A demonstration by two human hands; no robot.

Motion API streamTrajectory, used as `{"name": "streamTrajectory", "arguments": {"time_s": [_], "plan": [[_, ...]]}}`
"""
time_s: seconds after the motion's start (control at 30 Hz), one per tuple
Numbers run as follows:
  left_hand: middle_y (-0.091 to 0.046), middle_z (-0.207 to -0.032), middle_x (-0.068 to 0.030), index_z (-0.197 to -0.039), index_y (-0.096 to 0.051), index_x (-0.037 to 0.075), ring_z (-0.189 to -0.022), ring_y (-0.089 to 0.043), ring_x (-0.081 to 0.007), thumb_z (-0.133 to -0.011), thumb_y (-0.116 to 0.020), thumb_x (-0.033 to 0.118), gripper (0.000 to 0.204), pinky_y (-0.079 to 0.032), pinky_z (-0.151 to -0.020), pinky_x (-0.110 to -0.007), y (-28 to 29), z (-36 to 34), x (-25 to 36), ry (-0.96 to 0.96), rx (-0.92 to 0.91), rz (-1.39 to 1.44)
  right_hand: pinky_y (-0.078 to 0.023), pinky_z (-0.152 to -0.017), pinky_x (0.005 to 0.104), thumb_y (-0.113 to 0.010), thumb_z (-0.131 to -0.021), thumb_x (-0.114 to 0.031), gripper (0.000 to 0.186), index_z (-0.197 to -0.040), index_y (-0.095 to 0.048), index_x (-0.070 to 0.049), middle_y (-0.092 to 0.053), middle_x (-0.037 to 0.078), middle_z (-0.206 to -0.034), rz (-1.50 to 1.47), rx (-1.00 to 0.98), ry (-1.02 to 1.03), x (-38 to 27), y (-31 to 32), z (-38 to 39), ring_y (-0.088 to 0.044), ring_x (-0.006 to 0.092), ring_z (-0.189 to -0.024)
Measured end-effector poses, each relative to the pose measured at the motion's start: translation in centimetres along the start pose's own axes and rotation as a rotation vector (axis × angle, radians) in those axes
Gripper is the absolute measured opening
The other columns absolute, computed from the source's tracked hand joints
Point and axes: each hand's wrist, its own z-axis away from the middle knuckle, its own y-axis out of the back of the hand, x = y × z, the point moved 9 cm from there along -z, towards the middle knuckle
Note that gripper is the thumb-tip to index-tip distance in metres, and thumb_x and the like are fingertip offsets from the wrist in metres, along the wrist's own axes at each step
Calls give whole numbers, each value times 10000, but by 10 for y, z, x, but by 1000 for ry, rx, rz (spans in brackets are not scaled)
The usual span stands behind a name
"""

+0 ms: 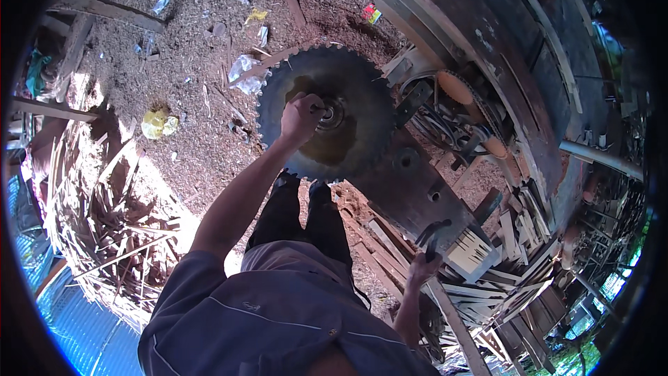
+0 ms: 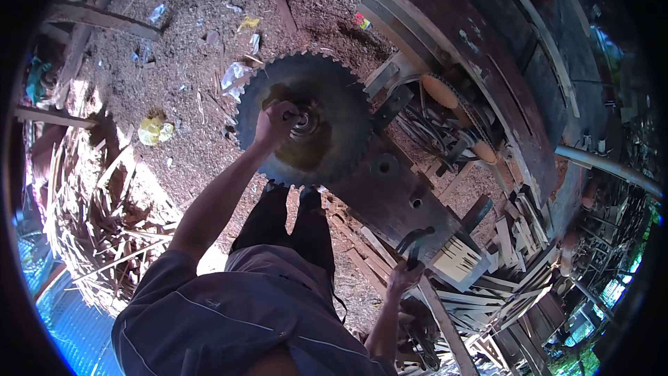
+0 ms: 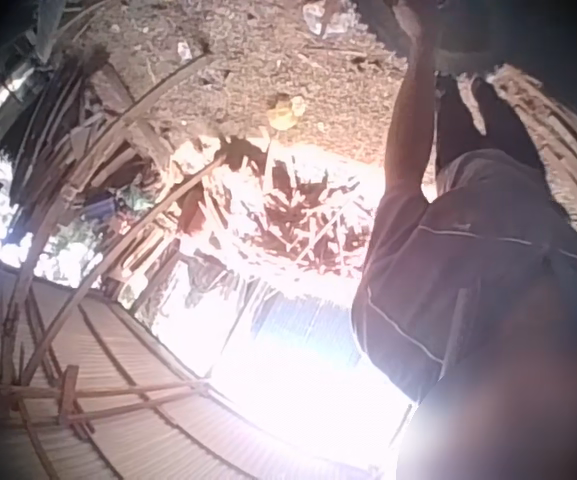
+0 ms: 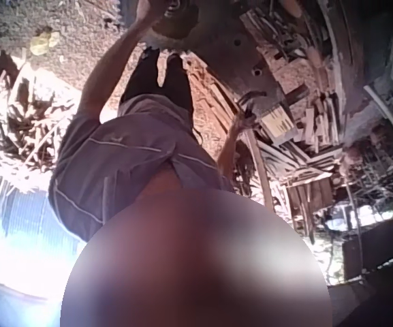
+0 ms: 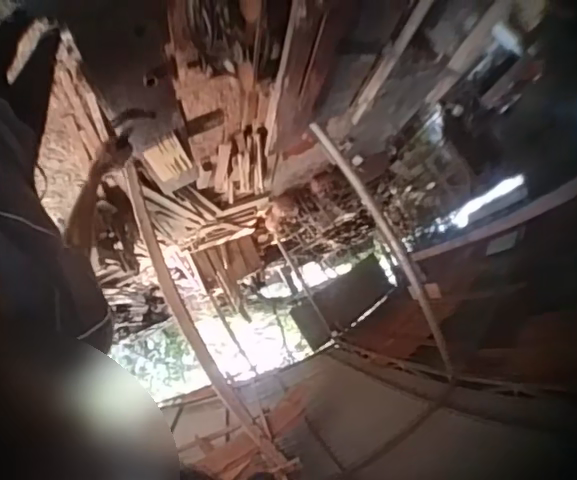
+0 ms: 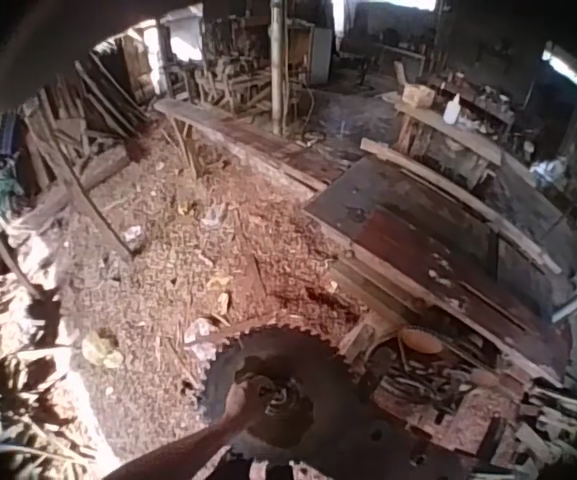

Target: Remove, inspect, and replace circular saw blades on a woodworking machine.

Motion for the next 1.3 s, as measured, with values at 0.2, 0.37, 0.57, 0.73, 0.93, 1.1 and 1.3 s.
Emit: {"name": "streamTrajectory", "arguments": {"time_s": [0.2, 0.37, 0.57, 0.73, 0.93, 1.1, 1.3], "plan": [[-629, -878, -92, -912, -704, 141, -807, -645, -320, -799, -698, 187, 122, -527, -696, -419, 5, 6, 23, -104, 5, -62, -376, -545, 293, -609, -930, -59, 77, -884, -569, -13, -518, 19, -691, -427, -274, 387, -148, -39, 44, -485, 123, -623], [-614, -922, -120, -1046, -674, 106, -812, -635, -332, -831, -679, 169, 224, -525, -700, -426, 12, 26, 36, -218, 94, -70, -466, -608, 361, -623, -924, -119, 180, -1018, -578, 28, -616, 131, -762, -649, -483, 476, -286, -71, 20, -612, 249, -666], [-560, -1040, -152, -1141, -644, 66, -908, -611, -349, -852, -659, 158, 304, -521, -734, -416, 8, 33, 38, -316, 35, -169, -506, -633, 459, -614, -937, -212, 287, -1081, -548, 27, -643, 248, -818, -640, -539, 394, -362, -95, -10, -642, 445, -775], [-551, -1052, -149, -1162, -633, 62, -918, -607, -348, -860, -642, 158, 316, -520, -748, -413, 8, 33, 36, -332, 38, -154, -516, -636, 502, -593, -947, -296, 335, -1044, -541, 20, -626, 284, -802, -515, -326, 682, -390, -101, -13, -615, 494, -750], [-548, -1056, -155, -1177, -623, 54, -937, -598, -353, -879, -612, 153, 315, -520, -762, -418, 7, 33, 38, -393, 36, -163, -488, -755, 536, -575, -947, -320, 363, -1089, -545, 13, -603, 339, -987, -396, -588, 550, -385, -129, -15, -586, 504, -929], [-544, -1049, -158, -1179, -616, 40, -968, -584, -350, -867, -604, 136, 327, -519, -774, -414, 7, 36, 38, -404, 21, -186, -484, -664, 560, -551, -957, -322, 356, -1102, -546, 3, -622, 325, -877, -413, -484, 577, -401, -104, -19, -608, 491, -823], [-540, -1058, -154, -1189, -610, 38, -969, -580, -345, -861, -596, 142, 345, -516, -781, -415, 8, 36, 41, -393, 17, -181, -483, -659, 557, -549, -956, -332, 357, -1107, -543, -9, -627, 310, -862, -316, -471, 642, -406, -104, -25, -613, 484, -813]]}}
